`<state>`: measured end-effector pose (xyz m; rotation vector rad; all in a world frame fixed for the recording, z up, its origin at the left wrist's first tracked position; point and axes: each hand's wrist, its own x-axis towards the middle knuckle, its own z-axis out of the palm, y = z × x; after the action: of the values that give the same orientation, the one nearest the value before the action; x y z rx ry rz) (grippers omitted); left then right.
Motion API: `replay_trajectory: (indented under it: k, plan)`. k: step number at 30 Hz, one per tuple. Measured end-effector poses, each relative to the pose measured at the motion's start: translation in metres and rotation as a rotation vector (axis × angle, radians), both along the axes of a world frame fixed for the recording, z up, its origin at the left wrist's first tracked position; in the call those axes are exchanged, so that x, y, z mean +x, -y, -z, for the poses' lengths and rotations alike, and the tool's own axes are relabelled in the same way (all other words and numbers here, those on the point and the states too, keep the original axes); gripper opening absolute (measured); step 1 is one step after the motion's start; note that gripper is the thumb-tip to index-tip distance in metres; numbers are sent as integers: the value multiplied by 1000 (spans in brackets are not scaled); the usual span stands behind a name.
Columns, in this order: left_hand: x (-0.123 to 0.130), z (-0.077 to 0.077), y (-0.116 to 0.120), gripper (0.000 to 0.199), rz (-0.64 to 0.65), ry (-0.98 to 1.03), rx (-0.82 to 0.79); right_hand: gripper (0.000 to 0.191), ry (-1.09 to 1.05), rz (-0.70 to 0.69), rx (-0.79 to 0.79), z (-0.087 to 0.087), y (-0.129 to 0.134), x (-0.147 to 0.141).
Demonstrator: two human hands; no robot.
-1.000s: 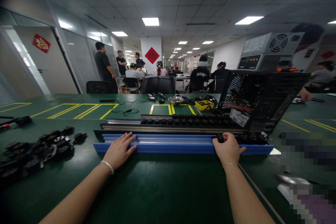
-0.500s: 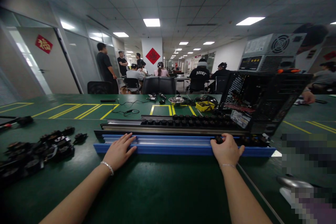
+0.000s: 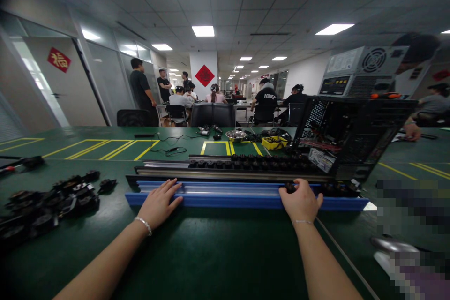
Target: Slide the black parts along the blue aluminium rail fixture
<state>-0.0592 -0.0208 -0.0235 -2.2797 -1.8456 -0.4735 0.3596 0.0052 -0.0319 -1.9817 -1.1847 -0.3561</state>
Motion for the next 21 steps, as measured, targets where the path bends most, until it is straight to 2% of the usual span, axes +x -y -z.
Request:
replay_trajectory:
  k: [21]
  plan:
    - [1, -2, 1, 51, 5, -2, 0, 39, 48, -69, -11, -4, 2, -15]
